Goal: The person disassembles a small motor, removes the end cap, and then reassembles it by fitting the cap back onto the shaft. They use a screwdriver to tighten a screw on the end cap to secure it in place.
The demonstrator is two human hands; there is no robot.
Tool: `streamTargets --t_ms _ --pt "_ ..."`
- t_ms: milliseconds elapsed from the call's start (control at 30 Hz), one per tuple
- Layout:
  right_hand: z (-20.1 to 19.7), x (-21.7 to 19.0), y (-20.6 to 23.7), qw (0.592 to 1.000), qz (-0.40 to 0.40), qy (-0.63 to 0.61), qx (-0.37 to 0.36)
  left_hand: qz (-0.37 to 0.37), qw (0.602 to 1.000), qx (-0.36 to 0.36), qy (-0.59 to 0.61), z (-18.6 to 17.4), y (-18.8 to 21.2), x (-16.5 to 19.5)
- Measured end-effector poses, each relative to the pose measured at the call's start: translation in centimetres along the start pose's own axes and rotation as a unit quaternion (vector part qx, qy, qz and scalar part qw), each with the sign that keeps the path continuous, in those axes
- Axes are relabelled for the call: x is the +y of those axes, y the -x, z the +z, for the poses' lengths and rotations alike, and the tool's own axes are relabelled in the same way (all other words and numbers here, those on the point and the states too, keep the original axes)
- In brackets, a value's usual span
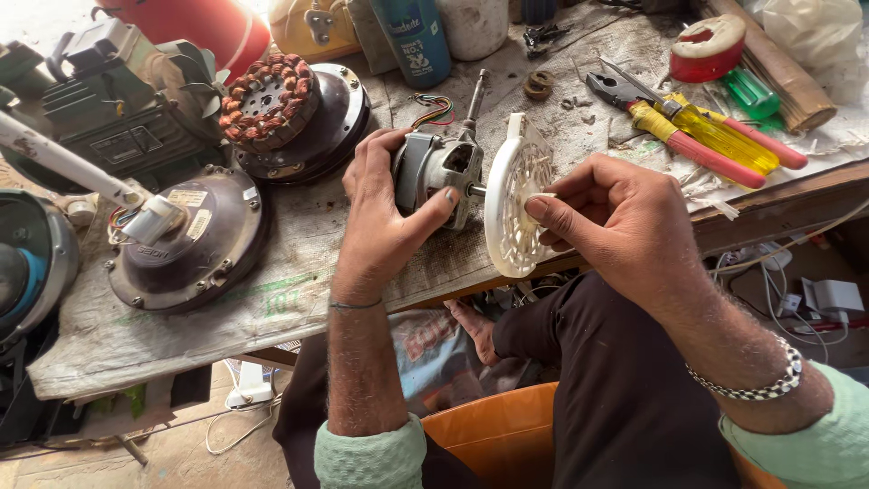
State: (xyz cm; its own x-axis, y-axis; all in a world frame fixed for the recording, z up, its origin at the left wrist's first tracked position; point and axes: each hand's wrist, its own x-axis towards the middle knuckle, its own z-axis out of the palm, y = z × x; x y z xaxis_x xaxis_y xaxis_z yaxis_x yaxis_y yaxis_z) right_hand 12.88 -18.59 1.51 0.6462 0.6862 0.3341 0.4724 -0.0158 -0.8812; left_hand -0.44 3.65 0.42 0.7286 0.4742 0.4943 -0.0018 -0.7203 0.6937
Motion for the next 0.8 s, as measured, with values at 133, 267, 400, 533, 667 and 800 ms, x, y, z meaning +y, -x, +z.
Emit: streamTargets --t_ms 133,267,400,533,667,800 --pt "0.7 -0.5 -0.3 1.0 -0.004 -0.011 -0.004 0.005 1.0 -0.019 0.019 -0.7 0.2 -0.6" --pt "1.8 -1.0 -0.4 0.999 -0.032 0.04 0.016 0.025 0.999 -0.028 0.007 -0.8 0.2 -1.0" --pt "3.0 -1.0 -0.7 0.989 -0.085 0.113 0.053 0.011 0.999 -0.036 0.038 -0.9 0.5 -1.3" --pt "3.9 -0.2 -1.2 0.985 -0.129 0.103 0.059 0.001 0.994 -0.051 0.097 -1.2 0.3 -1.6" --pt "4.2 0.6 -1.6 0.987 -0.117 0.093 0.054 -0.023 0.993 -0.048 0.107 -1.0 0.2 -1.8" --pt "3.9 0.6 -2.1 0.985 -0.133 0.104 0.019 0.002 0.994 -0.05 0.096 -1.2 0.5 -1.6"
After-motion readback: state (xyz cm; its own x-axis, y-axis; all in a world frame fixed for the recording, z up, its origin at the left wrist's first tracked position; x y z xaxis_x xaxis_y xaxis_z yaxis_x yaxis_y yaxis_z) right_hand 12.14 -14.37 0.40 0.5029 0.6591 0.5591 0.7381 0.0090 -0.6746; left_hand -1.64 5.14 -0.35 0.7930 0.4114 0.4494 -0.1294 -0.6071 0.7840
